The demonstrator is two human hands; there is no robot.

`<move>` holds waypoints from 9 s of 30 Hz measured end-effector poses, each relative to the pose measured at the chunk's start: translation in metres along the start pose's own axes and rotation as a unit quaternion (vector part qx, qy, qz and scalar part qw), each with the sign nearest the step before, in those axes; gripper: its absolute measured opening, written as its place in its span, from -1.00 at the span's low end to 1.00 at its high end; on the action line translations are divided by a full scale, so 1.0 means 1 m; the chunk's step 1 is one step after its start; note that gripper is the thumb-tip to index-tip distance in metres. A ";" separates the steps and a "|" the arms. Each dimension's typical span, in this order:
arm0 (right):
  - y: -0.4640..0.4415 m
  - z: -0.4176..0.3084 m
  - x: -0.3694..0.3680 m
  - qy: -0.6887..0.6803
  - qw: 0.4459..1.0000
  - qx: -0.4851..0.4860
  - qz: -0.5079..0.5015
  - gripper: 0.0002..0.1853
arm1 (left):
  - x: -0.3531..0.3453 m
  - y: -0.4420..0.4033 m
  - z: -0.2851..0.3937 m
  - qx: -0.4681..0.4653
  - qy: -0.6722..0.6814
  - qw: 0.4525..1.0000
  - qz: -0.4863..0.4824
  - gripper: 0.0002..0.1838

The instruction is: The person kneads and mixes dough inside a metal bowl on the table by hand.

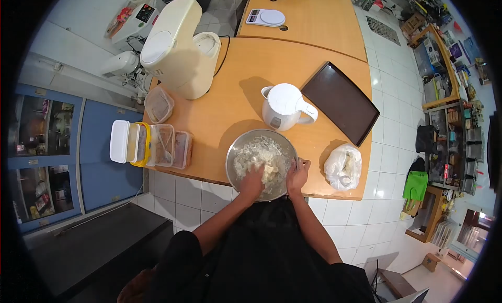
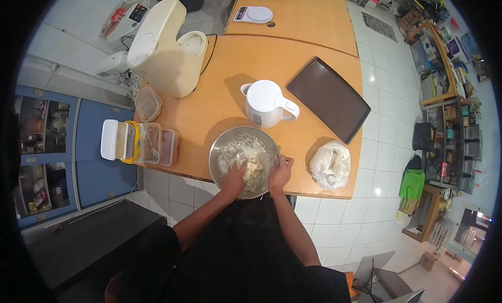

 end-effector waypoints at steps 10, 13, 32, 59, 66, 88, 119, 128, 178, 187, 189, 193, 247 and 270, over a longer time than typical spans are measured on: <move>-0.002 0.016 -0.013 -0.130 0.991 -0.003 -0.033 -0.76 | -0.055 -0.035 0.025 -0.178 0.155 0.969 0.073 -0.06; -0.003 0.014 -0.011 -0.124 0.992 0.006 -0.027 -0.78 | -0.051 -0.033 0.023 -0.226 0.199 0.952 0.056 -0.26; -0.001 0.010 -0.011 -0.102 0.994 0.026 -0.027 -0.81 | -0.002 -0.011 -0.019 -0.036 0.107 0.989 0.091 -0.30; 0.002 -0.006 -0.011 -0.068 0.997 0.019 -0.005 -0.92 | -0.029 -0.112 -0.012 0.002 0.176 0.960 0.219 -0.34; 0.008 0.012 -0.023 -0.099 0.995 -0.025 -0.018 -0.90 | -0.055 -0.091 -0.072 -0.034 0.481 0.854 0.195 -0.36; 0.016 -0.004 -0.022 -0.082 0.997 -0.014 0.003 -0.87 | -0.037 -0.050 0.015 -0.107 0.112 0.981 0.114 0.00; 0.007 0.002 -0.023 -0.049 0.997 -0.034 0.051 -0.83 | -0.035 -0.024 0.014 0.100 0.152 0.983 -0.023 0.11; -0.002 0.006 -0.023 -0.056 0.998 -0.018 0.016 -0.82 | 0.030 -0.027 0.033 0.073 0.084 0.991 -0.069 -0.25; 0.001 -0.008 -0.016 -0.073 0.996 0.027 -0.032 -0.90 | -0.050 -0.090 0.002 0.012 -0.124 0.953 0.276 -0.72; 0.005 -0.009 -0.021 -0.059 0.998 -0.001 -0.015 -0.89 | -0.030 -0.110 -0.004 0.068 -0.053 0.967 0.239 -0.43; 0.003 -0.010 -0.022 -0.055 0.998 -0.006 -0.014 -0.88 | -0.033 -0.107 -0.006 0.057 -0.005 0.983 0.172 -0.37; 0.003 -0.013 -0.021 -0.046 0.999 -0.007 -0.011 -0.86 | -0.037 -0.082 0.003 0.020 0.030 0.991 0.130 -0.32; 0.009 -0.007 -0.027 -0.047 0.999 -0.019 0.005 -0.84 | -0.007 -0.018 0.005 -0.021 0.147 0.986 0.073 -0.32; 0.018 -0.015 -0.021 -0.042 0.999 0.011 -0.014 -0.84 | -0.015 -0.029 -0.009 0.030 -0.008 0.995 0.098 -0.16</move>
Point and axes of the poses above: each hand's wrist, its own y-axis away from the middle knuckle, its own x-axis out of the back of the hand, z = x × y, the point moved 4 cm from there along -y, towards the middle knuckle, and after that the axes turned 4 degrees about -y, right-handed, at the moved point
